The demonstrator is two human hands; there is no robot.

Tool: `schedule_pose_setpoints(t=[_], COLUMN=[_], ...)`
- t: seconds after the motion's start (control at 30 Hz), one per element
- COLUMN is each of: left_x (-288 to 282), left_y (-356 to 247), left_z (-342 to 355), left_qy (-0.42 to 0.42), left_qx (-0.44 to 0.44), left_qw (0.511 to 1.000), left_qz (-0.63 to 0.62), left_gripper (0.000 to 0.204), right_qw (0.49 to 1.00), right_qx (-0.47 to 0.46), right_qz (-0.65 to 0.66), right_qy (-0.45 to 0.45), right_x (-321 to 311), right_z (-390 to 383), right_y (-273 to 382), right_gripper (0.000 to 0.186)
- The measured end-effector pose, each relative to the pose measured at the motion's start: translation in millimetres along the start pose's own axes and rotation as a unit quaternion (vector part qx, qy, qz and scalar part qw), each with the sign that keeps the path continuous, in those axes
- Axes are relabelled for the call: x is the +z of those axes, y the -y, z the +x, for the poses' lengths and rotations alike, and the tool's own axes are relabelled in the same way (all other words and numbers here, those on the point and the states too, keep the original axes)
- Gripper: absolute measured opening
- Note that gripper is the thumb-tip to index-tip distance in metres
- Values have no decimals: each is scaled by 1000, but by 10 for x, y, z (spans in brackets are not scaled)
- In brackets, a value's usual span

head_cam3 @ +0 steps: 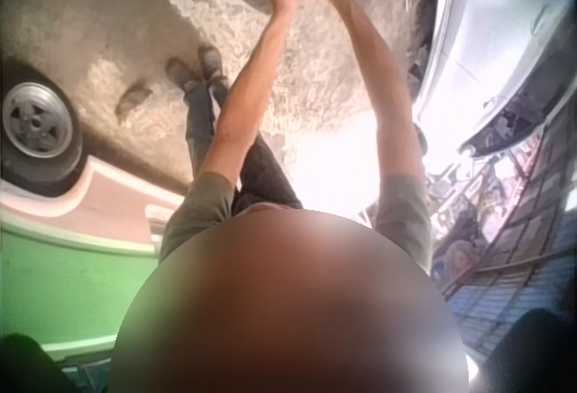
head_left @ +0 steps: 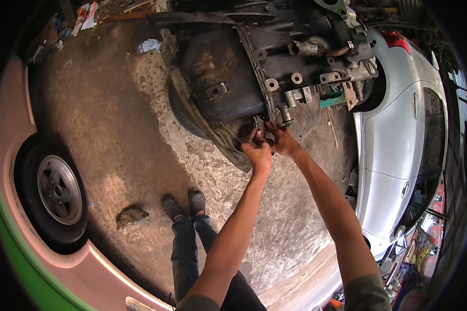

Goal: The person uses a wrench to tighten bolts on a car engine block resting on a tire. They repeatedly insert bolts, align them, and turn the wrench to secure fasteners on the engine's side and bottom surfaces.

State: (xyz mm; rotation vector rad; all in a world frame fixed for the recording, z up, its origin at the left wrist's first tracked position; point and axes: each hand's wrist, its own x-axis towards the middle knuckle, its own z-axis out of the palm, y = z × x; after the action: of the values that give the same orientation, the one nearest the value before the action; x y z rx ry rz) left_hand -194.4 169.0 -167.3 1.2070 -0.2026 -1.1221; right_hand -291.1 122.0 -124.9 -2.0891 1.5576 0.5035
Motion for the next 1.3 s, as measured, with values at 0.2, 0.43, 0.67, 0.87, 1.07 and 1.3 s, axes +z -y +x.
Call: schedule_pose_setpoints(t=[0.2,0.43,0.67,0.87,1.07,1.3], left_x=[13,-399,-359,-304,-216,-121], left_y=[-212,-1052,-1331,-1381,-1370,-1477], left_z=[-9,181,412,429,408,340], left_qy=[4,178,180,182,149,115], left_qx=[-53,-332,-343,-340,-343,-346], left_qw=[999,919,921,921,927,929], left_qz=[6,-117,-44,-52,-30,-62], left_gripper=[27,38,31,20,16,10], right_qw=[999,999,999,1000,999,999], right_qx=[-21,15,24,16,35,36], right_qz=[13,30,2,1,14,-14], right_qy=[-23,9,-29,-24,-8,11], right_x=[7,-79,-73,-56,-131,-88], right_z=[-2,-18,-50,-23,-49,-21], right_y=[-1,90,153,131,201,147], right_gripper=[82,81,67,66,66,82])
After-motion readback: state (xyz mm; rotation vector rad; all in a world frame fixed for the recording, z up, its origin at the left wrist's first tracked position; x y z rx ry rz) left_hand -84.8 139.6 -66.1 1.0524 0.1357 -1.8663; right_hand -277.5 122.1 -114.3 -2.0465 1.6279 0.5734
